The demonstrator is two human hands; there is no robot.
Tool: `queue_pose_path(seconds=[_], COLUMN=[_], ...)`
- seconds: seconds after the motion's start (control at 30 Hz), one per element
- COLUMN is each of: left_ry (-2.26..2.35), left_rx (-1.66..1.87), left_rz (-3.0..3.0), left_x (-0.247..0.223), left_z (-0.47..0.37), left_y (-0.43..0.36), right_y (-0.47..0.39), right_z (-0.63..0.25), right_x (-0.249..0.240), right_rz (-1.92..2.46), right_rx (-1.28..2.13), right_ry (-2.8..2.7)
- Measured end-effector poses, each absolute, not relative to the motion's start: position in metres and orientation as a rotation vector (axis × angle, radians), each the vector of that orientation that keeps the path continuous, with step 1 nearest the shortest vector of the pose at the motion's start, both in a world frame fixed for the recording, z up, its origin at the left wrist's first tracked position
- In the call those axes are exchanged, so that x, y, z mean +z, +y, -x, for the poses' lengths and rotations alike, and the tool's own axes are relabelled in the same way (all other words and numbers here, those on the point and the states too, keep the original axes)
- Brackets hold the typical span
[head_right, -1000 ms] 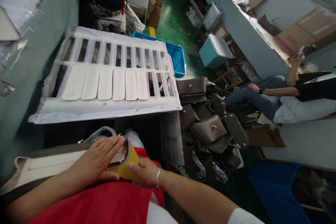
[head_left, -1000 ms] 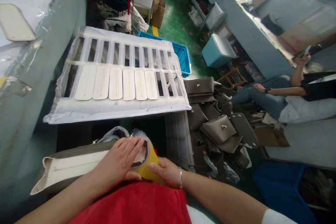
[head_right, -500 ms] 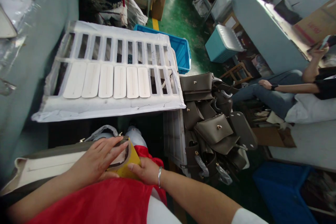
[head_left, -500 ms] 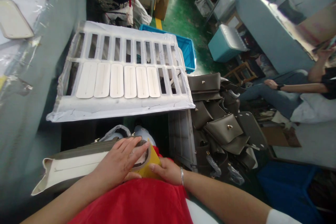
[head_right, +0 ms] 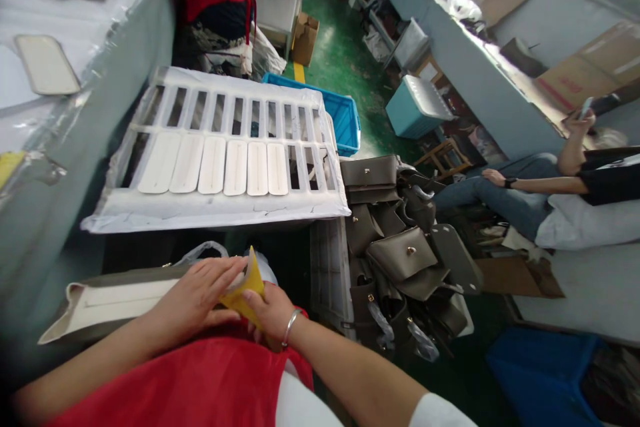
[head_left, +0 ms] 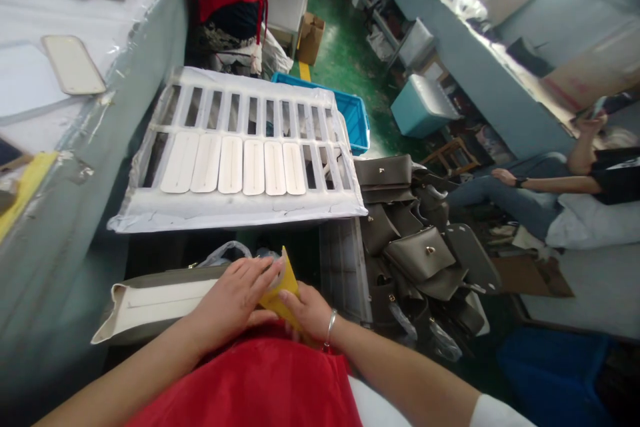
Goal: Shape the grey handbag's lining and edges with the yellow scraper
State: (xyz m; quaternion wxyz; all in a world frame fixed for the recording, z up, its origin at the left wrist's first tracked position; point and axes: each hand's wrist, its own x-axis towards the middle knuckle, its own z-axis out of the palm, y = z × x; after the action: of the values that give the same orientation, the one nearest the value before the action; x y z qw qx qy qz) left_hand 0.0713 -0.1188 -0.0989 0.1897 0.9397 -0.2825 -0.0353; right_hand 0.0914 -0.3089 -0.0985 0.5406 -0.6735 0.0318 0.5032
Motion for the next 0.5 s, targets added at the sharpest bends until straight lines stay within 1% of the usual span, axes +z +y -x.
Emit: queue_pose_path(seconds=[0.07,0.13,0.23,0.33,0.4,0.5], left_ry=[-0.771,-0.742,-0.659,-0.579,-0.572,-0.601], left_rx=[-0.041,0.04,0.037,-0.104,-0.167,-0.167], left_rz=[-2.666,-2.732,-2.838,-2.9,-2.929,-2.946], left_x=[-0.098,-0.097,-0.093,-0.085,-0.08,-0.077], left_z=[-0.066,-0.06,-0.055,-0.056,-0.058,-0.058], left_y=[-0.12,-0.122,-0.127,-0.131,-0.132,-0.132], right_y=[-0.319,-0.335,-0.352,-0.344,-0.326,-0.293], right_z=[-0.083,-0.073,-0.06,-0.054,-0.055,-0.061], right_x=[-0.092,-0.083,-0.069,-0.062,-0.063,-0.072], right_rz=[1.566,1.563,1.433,1.162,1.09,1.095], right_rx=[1.237,1.18,0.812,0.475,0.342,0.208], right_ry=[0.101,0.159,0.315,0.358,0.322,0.256])
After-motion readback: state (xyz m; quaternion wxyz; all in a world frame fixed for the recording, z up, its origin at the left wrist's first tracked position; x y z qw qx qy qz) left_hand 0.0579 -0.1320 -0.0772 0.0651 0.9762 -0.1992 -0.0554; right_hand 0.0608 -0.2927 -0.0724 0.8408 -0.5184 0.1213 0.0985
